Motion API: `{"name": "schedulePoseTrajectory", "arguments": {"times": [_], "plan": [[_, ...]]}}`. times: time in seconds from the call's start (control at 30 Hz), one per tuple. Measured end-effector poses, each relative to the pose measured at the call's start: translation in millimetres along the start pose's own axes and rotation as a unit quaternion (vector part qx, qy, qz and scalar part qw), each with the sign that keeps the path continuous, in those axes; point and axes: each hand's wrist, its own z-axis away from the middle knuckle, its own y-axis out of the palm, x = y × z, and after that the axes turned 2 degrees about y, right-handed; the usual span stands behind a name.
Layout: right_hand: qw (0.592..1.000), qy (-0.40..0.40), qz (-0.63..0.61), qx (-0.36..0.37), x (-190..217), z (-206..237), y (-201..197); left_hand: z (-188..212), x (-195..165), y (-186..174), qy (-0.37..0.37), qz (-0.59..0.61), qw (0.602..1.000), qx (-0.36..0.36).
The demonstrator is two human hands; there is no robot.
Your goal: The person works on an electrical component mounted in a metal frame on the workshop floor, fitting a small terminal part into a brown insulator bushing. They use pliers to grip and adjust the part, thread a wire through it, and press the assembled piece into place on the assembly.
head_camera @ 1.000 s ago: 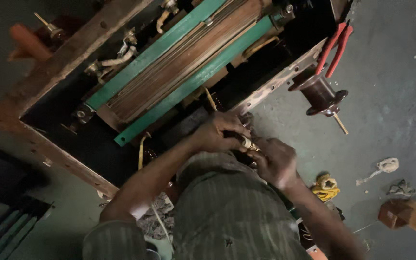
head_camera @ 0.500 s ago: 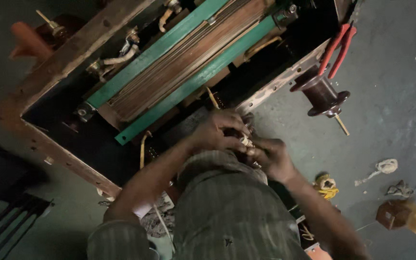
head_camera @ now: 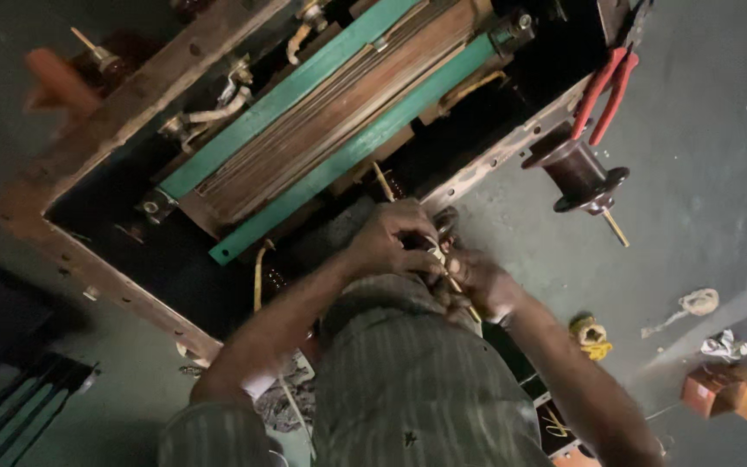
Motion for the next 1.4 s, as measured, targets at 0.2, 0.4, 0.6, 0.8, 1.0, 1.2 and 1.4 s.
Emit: {"name": "schedulePoseTrajectory", "arguments": {"times": [0.2,0.4,0.6,0.8,1.0,1.2,1.4], "plan": [[0.882,-0.281,0.324,-0.197,-16.0,-4.7,1.4,-4.8,1.5,-13.8,-0.156,0.176,0.972,0.026],[0.983,0.043,-0.172,0.044,-32.1,-22.0,-18.2,-0.7,5.9,-4.7,-0.005,-0.069,0.997,-0.021],[0.999,-0.024,-0.038,-0.021,-49.2,-28.2,-3.7,10.2,15.4,-15.7,-0.145,0.140,0.979,0.021],[0.889,-0.316,0.297,-0.144,-19.7,-27.3,2.6,-3.1,10.3,-32.0,-0.195,0.135,0.970,0.045],[0.964,0.163,-0.204,0.060,-14.5,-37.9,-9.8,1.8,4.3,-20.1,-0.034,-0.077,0.996,-0.040],[0.997,-0.057,0.047,-0.024,-38.7,-47.7,7.2,14.2,18.0,-26.6,-0.244,0.082,0.966,0.008],[0.904,-0.252,0.309,-0.156,-22.3,-51.9,5.3,4.4,39.5,-36.4,-0.214,0.147,0.965,0.033]]}}
